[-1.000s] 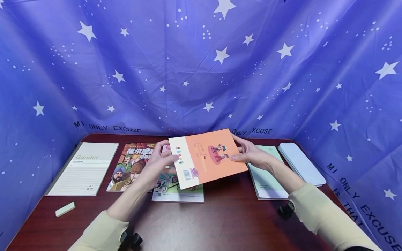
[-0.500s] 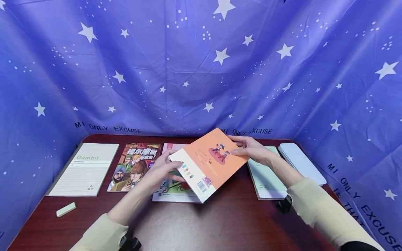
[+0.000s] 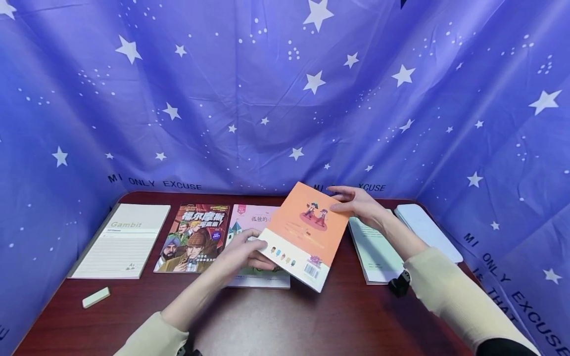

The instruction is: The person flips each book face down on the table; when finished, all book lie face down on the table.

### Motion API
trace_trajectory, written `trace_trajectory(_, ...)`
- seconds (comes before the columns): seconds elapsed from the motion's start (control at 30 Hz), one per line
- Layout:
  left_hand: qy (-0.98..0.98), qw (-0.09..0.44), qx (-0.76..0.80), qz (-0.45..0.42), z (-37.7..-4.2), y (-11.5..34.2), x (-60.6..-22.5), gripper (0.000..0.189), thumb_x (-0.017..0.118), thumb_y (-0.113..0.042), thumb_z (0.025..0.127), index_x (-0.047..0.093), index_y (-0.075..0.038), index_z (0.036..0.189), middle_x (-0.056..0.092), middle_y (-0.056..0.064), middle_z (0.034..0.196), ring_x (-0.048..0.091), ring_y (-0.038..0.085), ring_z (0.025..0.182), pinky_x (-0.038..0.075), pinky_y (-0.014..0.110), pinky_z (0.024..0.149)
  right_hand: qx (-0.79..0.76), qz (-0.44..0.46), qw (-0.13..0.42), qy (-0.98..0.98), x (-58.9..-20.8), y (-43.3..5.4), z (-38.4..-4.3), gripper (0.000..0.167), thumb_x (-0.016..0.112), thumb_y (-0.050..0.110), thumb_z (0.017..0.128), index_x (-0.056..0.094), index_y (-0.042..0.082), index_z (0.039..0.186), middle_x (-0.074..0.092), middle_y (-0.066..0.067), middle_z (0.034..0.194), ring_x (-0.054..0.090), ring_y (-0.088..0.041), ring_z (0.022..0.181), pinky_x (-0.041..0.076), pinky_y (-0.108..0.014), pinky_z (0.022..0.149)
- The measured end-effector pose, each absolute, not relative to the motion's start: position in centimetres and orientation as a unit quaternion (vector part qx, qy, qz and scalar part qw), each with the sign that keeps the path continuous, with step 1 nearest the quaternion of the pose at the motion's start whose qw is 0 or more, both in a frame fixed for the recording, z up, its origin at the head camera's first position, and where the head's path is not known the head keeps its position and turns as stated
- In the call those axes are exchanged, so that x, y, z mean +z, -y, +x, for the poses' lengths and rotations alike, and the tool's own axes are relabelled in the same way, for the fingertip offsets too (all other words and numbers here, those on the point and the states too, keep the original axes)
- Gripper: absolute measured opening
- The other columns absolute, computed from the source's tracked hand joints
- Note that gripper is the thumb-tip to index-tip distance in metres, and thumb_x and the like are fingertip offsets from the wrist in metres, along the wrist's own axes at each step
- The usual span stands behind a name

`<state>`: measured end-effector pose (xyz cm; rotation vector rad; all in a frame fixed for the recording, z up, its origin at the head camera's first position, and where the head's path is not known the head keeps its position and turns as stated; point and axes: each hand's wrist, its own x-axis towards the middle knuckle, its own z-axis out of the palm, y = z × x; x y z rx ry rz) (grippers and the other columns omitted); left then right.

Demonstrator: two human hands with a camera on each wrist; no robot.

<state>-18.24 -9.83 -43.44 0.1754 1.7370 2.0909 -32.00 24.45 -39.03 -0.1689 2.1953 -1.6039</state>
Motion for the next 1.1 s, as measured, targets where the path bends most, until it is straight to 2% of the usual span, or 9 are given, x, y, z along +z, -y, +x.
trace_trajectory(0.17,-0.634,0.214,0.741,0.063,-17.5,9.0,-44.1,0.026,0.056,-0.008,0.097,0.048,0.007,0.116,0.075,0.029,0.105,0.079,0.027,0.081,0.065,0.044,0.084,-0.593,-0.037,0.197,-0.78,-39.3,-24.5,-32.5,0.076,0.079,0.008,0.089,0.043,0.013,0.156,0.055,-0.017,0.146,0.074,-0.015,0.1,0.064,-0.033,0.084)
trace_trajectory(0.27,-0.638,0.216,0.737,0.057,-16.9,8.4,-44.3,0.025,0.058,-0.009,0.096,0.05,0.006,0.114,0.075,0.029,0.106,0.079,0.027,0.08,0.066,0.042,0.082,-0.588,-0.036,0.197,-0.784,-39.5,-24.5,-32.8,0.075,0.078,0.008,0.09,0.043,0.009,0.156,0.054,-0.02,0.148,0.072,-0.012,0.102,0.062,-0.03,0.088)
trace_trajectory(0.47,-0.643,0.223,0.731,0.047,-16.3,6.8,-44.7,0.024,0.061,-0.01,0.097,0.05,0.005,0.113,0.075,0.027,0.098,0.079,0.028,0.077,0.066,0.04,0.079,-0.537,-0.062,0.19,-0.819,-39.9,-24.2,-33.3,0.069,0.08,0.011,0.089,0.049,0.003,0.151,0.062,-0.021,0.14,0.071,-0.011,0.1,0.06,-0.026,0.088)
trace_trajectory(0.67,-0.624,0.234,0.744,0.054,-15.8,5.1,-45.2,0.02,0.062,-0.008,0.098,0.048,0.002,0.108,0.075,0.02,0.094,0.078,0.022,0.073,0.066,0.039,0.077,-0.46,-0.091,0.177,-0.865,-39.9,-23.6,-34.1,0.066,0.085,0.015,0.084,0.058,0.004,0.144,0.067,-0.021,0.131,0.069,-0.013,0.1,0.057,-0.023,0.089)
trace_trajectory(0.8,-0.619,0.226,0.75,0.057,-15.5,4.1,-45.5,0.02,0.062,-0.007,0.099,0.049,0.004,0.109,0.074,0.019,0.097,0.078,0.025,0.075,0.067,0.039,0.076,-0.425,-0.108,0.179,-0.881,-40.1,-23.4,-34.4,0.066,0.086,0.017,0.084,0.06,0.006,0.143,0.068,-0.021,0.131,0.067,-0.019,0.105,0.055,-0.027,0.091)
trace_trajectory(0.93,-0.616,0.22,0.755,0.046,-15.3,3.3,-45.9,0.017,0.061,-0.007,0.101,0.048,0.002,0.106,0.073,0.022,0.097,0.079,0.031,0.079,0.066,0.039,0.077,-0.402,-0.115,0.178,-0.891,-40.4,-23.2,-34.6,0.062,0.086,0.018,0.084,0.063,0.007,0.14,0.067,-0.02,0.133,0.064,-0.027,0.114,0.054,-0.033,0.096)
trace_trajectory(1.1,-0.608,0.22,0.762,0.033,-15.0,2.5,-46.6,0.016,0.059,-0.004,0.1,0.046,0.002,0.108,0.072,0.024,0.096,0.079,0.032,0.08,0.066,0.037,0.078,-0.377,-0.116,0.173,-0.902,-41.0,-23.0,-35.0,0.06,0.086,0.018,0.083,0.064,0.007,0.138,0.067,-0.019,0.132,0.063,-0.028,0.112,0.054,-0.034,0.096)
